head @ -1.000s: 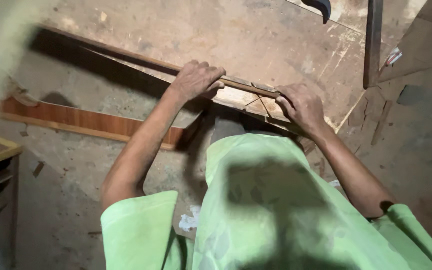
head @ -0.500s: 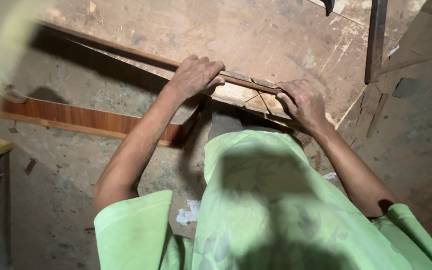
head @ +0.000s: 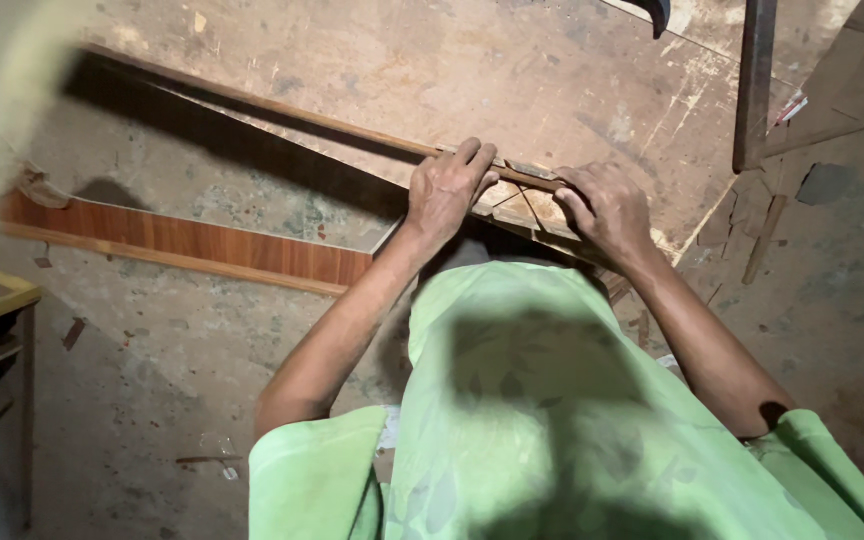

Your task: The person measures and marks a wooden dowel using a pencil, then cuts it with a hand saw. After cutting, the person hammers nails into the dowel using a hammer.

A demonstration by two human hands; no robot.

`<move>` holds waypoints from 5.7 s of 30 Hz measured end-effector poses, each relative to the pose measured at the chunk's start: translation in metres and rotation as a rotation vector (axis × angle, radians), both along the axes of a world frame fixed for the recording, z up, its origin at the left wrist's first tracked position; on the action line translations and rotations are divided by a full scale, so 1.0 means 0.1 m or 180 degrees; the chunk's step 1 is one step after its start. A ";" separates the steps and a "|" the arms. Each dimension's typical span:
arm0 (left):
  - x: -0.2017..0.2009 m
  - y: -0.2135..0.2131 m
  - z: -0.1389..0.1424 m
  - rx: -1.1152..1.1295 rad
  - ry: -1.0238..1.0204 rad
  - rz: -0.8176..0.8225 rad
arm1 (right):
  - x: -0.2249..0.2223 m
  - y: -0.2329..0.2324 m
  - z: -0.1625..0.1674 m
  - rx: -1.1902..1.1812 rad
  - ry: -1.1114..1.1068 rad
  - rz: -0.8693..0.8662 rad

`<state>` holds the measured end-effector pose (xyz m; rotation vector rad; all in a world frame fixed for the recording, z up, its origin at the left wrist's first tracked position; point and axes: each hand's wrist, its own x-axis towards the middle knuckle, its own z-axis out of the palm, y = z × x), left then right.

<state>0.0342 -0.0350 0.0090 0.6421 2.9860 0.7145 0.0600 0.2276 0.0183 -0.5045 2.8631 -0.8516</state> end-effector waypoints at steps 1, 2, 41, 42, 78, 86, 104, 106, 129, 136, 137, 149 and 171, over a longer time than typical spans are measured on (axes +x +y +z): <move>-0.01 0.01 -0.02 0.0024 -0.0071 0.0050 | 0.00 0.00 -0.01 -0.0004 -0.0027 -0.0011; -0.01 0.02 -0.04 0.0048 -0.0142 0.0101 | 0.00 0.00 -0.01 -0.0009 -0.0056 -0.0022; 0.12 0.28 -0.11 0.0807 -0.0173 0.0349 | 0.43 0.64 0.06 -0.2403 -0.0057 -0.1757; 0.11 0.28 -0.14 0.0775 -0.0162 0.0323 | 0.80 0.59 0.00 -0.1927 -0.0039 -0.1861; -0.02 0.29 -0.78 0.0631 0.0487 0.0459 | 1.97 0.38 -0.14 -0.1792 -0.0517 -0.1175; 0.03 0.30 -0.65 0.0692 0.0530 0.0412 | 1.91 0.47 -0.33 -0.2017 -0.0269 -0.0923; 0.06 0.33 -0.42 0.0844 0.0280 0.0396 | 2.10 0.81 -0.54 -0.2072 -0.0704 -0.1051; 0.07 0.34 -0.39 0.0877 0.0269 0.0392 | 2.09 0.81 -0.53 -0.2048 -0.0933 -0.1206; 0.07 0.33 -0.36 0.0871 0.0124 0.0419 | 1.75 0.49 -0.41 -0.1957 -0.0266 -0.0801; 0.00 0.30 -0.50 0.0977 0.0533 0.0248 | 2.85 1.12 -0.29 -0.1454 -0.0910 -0.1337; -0.01 0.31 -0.50 0.0984 0.0642 0.0219 | 2.89 1.15 -0.31 -0.1433 -0.0908 -0.1347; -0.01 0.28 -0.45 0.0094 0.0315 0.0354 | 2.89 1.04 -0.26 -0.1598 -0.0536 -0.1143; -0.25 0.09 -0.52 -0.0120 0.0728 -0.0409 | 1.82 0.59 -0.71 -0.1906 0.0044 -0.0591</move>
